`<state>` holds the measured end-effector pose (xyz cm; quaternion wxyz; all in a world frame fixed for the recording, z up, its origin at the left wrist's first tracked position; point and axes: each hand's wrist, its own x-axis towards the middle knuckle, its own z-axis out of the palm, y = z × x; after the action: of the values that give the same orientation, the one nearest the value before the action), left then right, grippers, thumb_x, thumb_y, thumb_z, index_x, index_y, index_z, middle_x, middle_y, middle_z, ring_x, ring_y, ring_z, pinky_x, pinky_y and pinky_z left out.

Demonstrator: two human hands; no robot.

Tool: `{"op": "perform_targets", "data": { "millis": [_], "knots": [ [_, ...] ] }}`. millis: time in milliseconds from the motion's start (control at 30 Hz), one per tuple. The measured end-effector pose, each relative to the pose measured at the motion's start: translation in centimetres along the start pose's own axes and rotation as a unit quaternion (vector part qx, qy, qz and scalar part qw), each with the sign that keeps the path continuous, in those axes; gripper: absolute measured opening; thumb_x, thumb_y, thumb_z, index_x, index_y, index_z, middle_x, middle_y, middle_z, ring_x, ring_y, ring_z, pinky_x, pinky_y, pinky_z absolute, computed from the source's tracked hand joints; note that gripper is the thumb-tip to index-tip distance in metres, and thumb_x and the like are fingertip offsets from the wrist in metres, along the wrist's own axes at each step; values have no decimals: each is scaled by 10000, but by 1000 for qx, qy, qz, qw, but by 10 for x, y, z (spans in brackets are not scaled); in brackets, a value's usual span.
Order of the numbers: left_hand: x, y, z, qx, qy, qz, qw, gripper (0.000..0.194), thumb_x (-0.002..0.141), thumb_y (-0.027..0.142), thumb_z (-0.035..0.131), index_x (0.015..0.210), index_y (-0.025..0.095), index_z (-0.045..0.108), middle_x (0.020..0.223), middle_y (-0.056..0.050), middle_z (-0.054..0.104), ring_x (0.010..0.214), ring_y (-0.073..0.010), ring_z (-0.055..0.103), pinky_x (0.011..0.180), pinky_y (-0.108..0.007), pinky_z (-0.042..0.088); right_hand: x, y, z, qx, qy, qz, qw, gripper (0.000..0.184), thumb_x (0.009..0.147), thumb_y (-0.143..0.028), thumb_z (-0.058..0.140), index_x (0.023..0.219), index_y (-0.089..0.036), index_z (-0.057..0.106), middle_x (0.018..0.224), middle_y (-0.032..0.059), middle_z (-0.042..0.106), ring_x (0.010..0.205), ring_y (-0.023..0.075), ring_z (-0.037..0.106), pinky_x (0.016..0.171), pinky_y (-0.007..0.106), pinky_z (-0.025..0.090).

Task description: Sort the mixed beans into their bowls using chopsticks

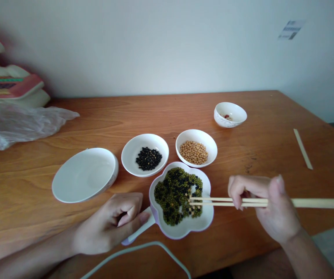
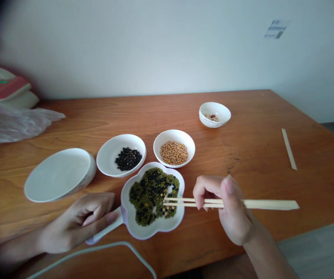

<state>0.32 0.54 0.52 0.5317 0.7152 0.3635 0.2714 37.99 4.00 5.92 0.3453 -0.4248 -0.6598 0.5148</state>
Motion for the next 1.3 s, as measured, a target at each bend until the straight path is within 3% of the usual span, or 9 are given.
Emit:
{"op": "perform_targets", "data": {
  "millis": [233, 800, 1033, 1300],
  "knots": [
    [2, 1, 0, 4, 2, 4, 1000, 416, 1050, 121, 547, 709, 209, 325, 681, 39, 464, 599, -88, 432, 566, -216, 393, 0, 7, 0, -27, -22, 8, 999, 833, 1036, -759, 68, 695, -221, 604, 648, 25, 533, 614, 177, 481, 617, 345, 322],
    [-1, -2, 1, -5, 0, -6, 1000, 398, 1044, 107, 539, 724, 207, 324, 705, 35, 470, 599, -82, 436, 568, -205, 392, 4, 3, 7, -30, 12, -38, 999, 791, 1090, -660, 130, 664, -224, 633, 625, 32, 564, 598, 175, 513, 603, 342, 357],
    [-2, -2, 2, 11, -5, -13, 1000, 392, 1061, 149, 523, 728, 211, 324, 714, 25, 500, 607, -91, 446, 579, -217, 406, 7, -13, 8, 32, 137, -66, 988, 837, 1039, -759, 188, 573, -234, 644, 520, 40, 516, 524, 188, 474, 544, 348, 356],
    [-4, -8, 5, 68, 8, 1, 998, 372, 1062, 163, 514, 746, 214, 325, 728, 17, 505, 621, -102, 430, 587, -227, 391, -2, -8, -14, 37, 325, -166, 930, 831, 1063, -645, 126, 637, -297, 750, 507, 101, 491, 563, 280, 484, 669, 486, 347]
  ]
}}
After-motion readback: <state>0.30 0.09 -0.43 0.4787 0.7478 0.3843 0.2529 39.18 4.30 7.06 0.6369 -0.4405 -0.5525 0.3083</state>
